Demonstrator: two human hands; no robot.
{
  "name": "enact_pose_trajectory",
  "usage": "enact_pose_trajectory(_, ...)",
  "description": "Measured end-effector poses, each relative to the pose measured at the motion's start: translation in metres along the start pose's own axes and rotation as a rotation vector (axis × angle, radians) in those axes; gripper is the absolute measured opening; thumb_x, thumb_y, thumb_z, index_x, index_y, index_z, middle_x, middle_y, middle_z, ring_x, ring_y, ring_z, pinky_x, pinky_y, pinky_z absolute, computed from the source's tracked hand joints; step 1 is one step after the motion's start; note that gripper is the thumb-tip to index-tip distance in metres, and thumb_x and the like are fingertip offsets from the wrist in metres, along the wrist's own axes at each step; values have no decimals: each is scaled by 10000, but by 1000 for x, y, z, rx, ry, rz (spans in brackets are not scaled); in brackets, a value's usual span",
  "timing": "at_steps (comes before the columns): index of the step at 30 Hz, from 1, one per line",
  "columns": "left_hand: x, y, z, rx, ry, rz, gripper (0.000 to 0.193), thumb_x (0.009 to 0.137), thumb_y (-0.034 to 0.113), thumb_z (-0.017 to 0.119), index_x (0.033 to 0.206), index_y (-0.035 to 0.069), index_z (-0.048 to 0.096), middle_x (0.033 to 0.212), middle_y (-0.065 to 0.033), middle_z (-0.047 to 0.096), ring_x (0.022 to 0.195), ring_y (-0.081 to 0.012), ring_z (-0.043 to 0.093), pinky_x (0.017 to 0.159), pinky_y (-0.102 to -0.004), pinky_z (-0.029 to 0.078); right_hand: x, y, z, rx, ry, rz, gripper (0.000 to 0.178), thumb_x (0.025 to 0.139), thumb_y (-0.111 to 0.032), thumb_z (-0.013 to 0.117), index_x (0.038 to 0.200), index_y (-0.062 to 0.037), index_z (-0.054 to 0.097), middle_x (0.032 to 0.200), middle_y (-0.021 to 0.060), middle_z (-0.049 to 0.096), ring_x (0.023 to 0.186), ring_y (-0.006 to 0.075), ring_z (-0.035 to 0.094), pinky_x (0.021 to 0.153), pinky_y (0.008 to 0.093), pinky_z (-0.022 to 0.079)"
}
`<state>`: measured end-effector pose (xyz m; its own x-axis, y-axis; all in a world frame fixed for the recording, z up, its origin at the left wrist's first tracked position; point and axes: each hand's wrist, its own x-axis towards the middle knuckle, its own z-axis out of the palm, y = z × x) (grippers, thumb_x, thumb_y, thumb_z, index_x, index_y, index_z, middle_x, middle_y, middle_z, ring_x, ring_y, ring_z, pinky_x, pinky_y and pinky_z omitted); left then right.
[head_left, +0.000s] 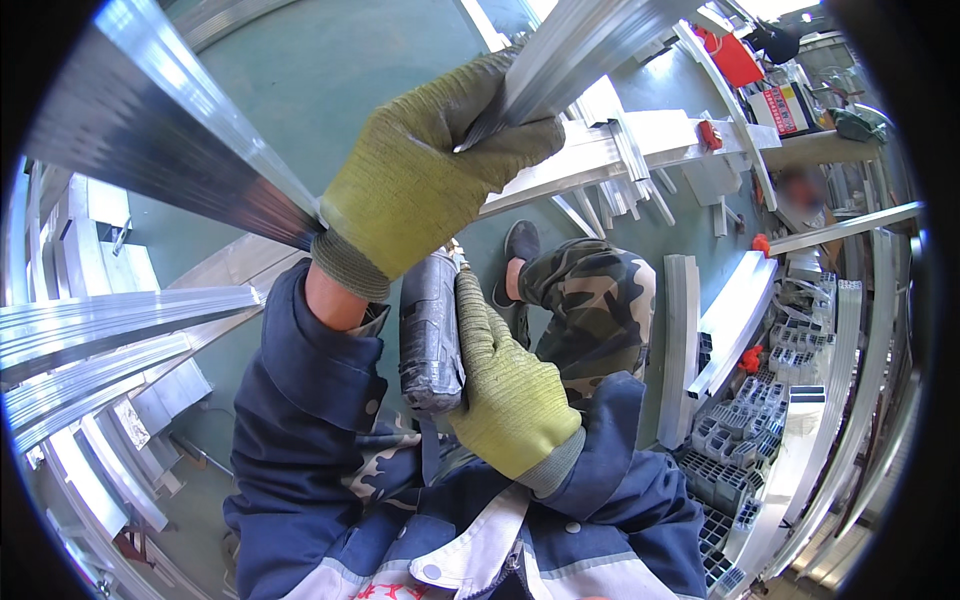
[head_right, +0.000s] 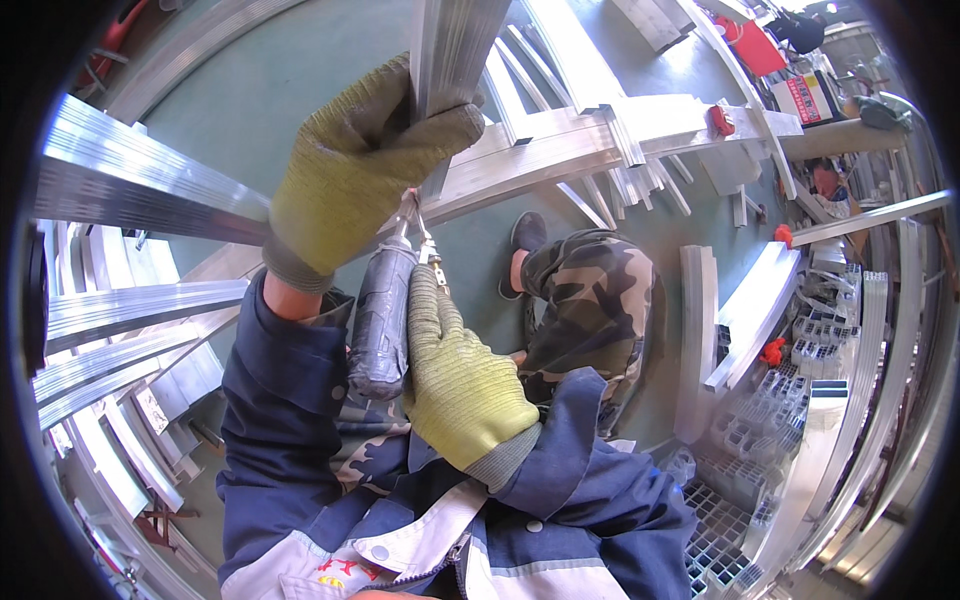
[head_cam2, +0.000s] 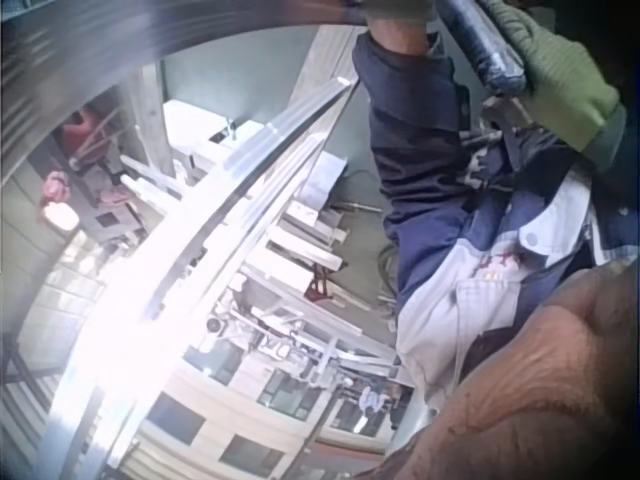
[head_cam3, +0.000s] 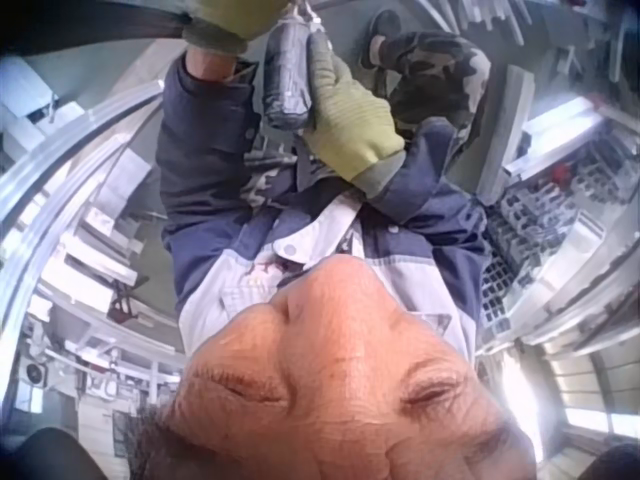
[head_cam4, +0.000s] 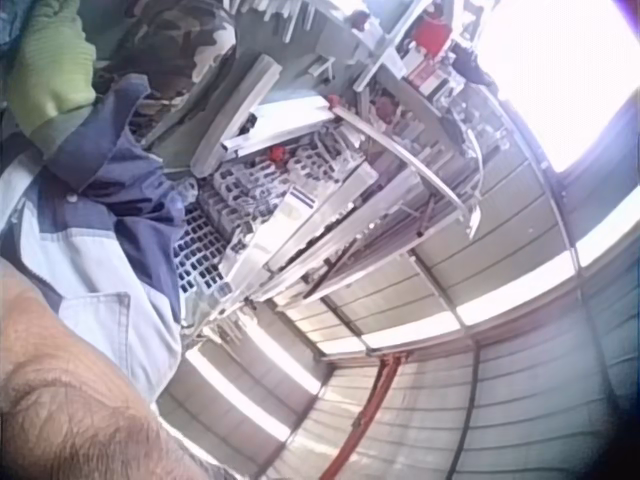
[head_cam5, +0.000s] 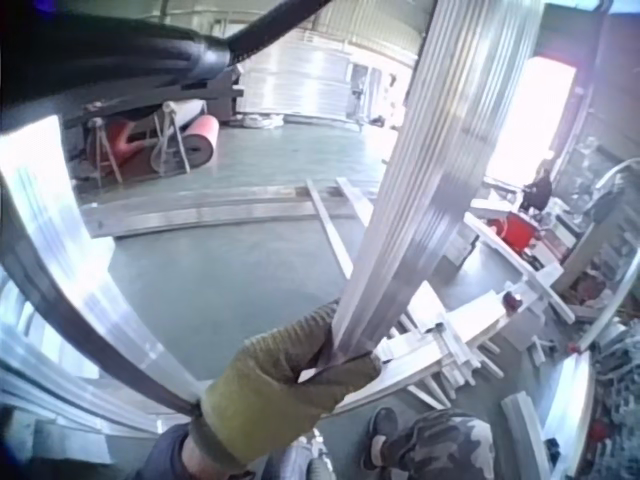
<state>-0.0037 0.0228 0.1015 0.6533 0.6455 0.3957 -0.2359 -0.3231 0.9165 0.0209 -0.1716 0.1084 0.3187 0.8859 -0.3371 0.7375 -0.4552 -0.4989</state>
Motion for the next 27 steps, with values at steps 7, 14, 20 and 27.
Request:
enact_pose_trajectory(7, -3, -3, -9, 141, 23, 65, 420, 938, 307, 780, 1256, 44, 702, 1061, -137, 764, 904, -154, 714, 817, -308, 575, 7, 1, 5, 12, -37, -50, 1038, 826, -325, 755, 1619, -34, 152, 1406, 308, 527, 1055, 482, 679, 854, 514, 583)
enact_pose_trajectory(14, 0, 0, -2, 0, 15, -21, 389, 934, 301, 785, 1216, 42, 714, 1023, -141, 767, 879, -156, 715, 805, -311, 574, 3, -2, 0, -49, -66, 29, 1057, 815, -322, 755, 1623, -41, 135, 1411, 316, 512, 1050, 501, 674, 855, 539, 580)
enact_pose_trajectory(20, 0, -5, -2, -39, 24, -15, 408, 937, 292, 784, 1247, 38, 704, 1051, -137, 766, 887, -150, 710, 809, -309, 575, 4, -4, -2, -59, -74, 38, 1038, 823, -321, 744, 1623, -49, 140, 1406, 313, 515, 1047, 502, 674, 858, 548, 577)
enact_pose_trajectory(27, -1, 3, 0, -96, 33, -45, 329, 920, 115, 777, 1218, -5, 705, 1013, -49, 742, 884, -78, 630, 792, -257, 530, 1, -3, -2, -31, -42, 23, 1034, 826, -317, 746, 1625, -57, 143, 1400, 321, 519, 1023, 497, 684, 855, 544, 573)
